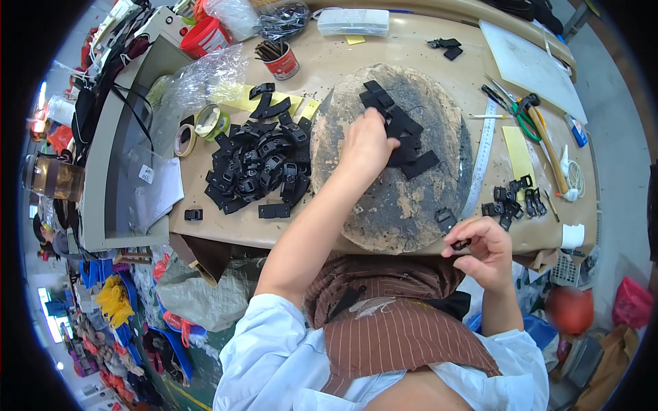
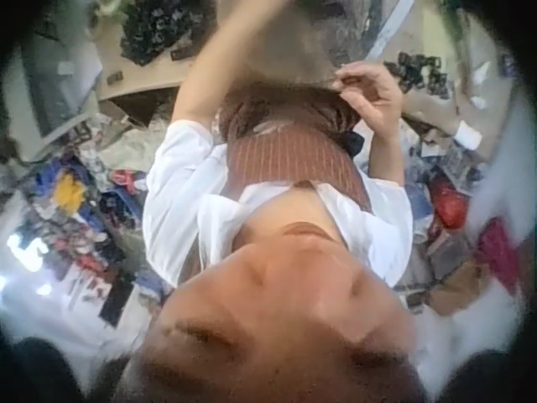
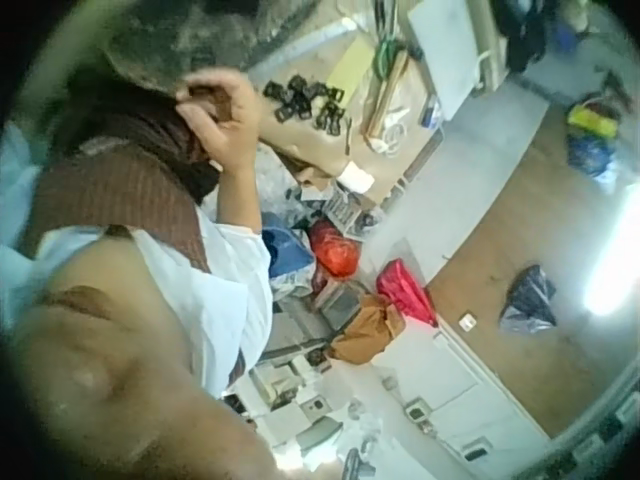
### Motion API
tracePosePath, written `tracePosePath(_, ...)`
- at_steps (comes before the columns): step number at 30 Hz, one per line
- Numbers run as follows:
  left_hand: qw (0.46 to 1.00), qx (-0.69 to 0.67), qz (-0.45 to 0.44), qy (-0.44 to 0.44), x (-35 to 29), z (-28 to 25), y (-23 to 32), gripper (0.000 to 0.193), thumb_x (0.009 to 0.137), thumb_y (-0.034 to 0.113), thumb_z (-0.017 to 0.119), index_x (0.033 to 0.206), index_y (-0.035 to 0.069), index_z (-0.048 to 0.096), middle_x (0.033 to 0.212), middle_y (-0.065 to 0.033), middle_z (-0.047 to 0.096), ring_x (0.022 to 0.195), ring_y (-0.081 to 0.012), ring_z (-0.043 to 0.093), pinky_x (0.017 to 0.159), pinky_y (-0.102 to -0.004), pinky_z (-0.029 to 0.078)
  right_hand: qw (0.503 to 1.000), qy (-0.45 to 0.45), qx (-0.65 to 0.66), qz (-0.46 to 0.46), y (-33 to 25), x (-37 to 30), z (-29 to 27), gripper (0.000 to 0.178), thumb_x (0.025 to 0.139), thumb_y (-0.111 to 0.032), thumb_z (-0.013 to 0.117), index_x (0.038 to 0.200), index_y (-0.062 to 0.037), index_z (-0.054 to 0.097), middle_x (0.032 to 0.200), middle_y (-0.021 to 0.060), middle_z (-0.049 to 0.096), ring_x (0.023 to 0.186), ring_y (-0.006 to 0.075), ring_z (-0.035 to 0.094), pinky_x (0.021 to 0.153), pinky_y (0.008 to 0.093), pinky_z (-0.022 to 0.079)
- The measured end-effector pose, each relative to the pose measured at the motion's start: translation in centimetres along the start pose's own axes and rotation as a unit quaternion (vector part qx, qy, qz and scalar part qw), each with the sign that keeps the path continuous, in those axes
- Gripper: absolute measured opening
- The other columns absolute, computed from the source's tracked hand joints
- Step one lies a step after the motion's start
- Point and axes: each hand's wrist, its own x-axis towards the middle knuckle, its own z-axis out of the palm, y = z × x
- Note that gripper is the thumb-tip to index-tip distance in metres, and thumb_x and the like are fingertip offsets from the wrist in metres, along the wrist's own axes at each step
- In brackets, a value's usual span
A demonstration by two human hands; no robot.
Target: The person assembles black plastic buckles by hand, inserting the metal slider into the strap and securing it. They handle the components one at a time, inspecting the fit, and place the finished buckles into a clear plastic bag on the table.
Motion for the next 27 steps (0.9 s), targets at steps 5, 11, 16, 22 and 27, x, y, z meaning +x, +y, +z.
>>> tracePosePath(5,0.987,-0.129,-0.035,-0.087,-5.3,-1.8,-1.5,0.028,0.078,0.013,0.071,0.097,-0.004,0.059,0.089,-0.0128,0.065,0.071,-0.0207,0.063,0.065,-0.0297,0.051,0.989,0.041,-0.010,0.144,0.8,-1.4,-0.8,0.031,0.083,0.011,0.054,0.113,0.0037,0.051,0.105,0.0146,0.056,0.091,0.0203,0.064,0.078,0.0305,0.053)
tracePosePath(11,0.831,-0.521,-0.175,-0.089,-10.6,-4.6,2.4,0.015,0.093,0.006,0.052,0.106,0.000,0.057,0.098,-0.0074,0.066,0.081,-0.0115,0.065,0.066,-0.0232,0.054,0.990,-0.061,0.127,0.000,0.4,0.9,1.2,0.028,0.080,0.011,0.060,0.106,0.0042,0.053,0.104,0.0169,0.056,0.087,0.0216,0.065,0.074,0.0312,0.053)
tracePosePath(16,0.826,-0.533,-0.118,-0.141,-12.7,-5.2,4.7,0.024,0.095,0.005,0.048,0.118,-0.001,0.050,0.104,-0.0090,0.065,0.090,-0.0112,0.063,0.071,-0.0221,0.052,0.993,-0.019,0.005,-0.121,0.8,3.1,1.9,0.023,0.069,0.010,0.071,0.088,0.0014,0.061,0.081,0.0156,0.064,0.077,0.0259,0.066,0.070,0.0346,0.055)
tracePosePath(22,0.828,-0.518,-0.129,-0.171,-13.2,-5.9,4.9,0.024,0.095,0.007,0.049,0.118,-0.001,0.054,0.109,-0.0065,0.064,0.093,-0.0074,0.060,0.075,-0.0204,0.050,0.992,0.000,0.015,-0.125,1.2,2.2,1.5,0.026,0.069,0.012,0.071,0.090,0.0001,0.062,0.082,0.0156,0.064,0.078,0.0251,0.066,0.069,0.0335,0.055)
tracePosePath(27,0.831,-0.518,-0.112,-0.170,-13.3,-5.9,4.7,0.025,0.096,0.007,0.049,0.118,-0.001,0.055,0.108,-0.0063,0.064,0.094,-0.0076,0.060,0.077,-0.0217,0.050,0.993,-0.015,-0.015,-0.112,1.0,2.4,1.4,0.026,0.069,0.013,0.070,0.091,0.0003,0.062,0.083,0.0156,0.064,0.078,0.0235,0.066,0.069,0.0317,0.054)
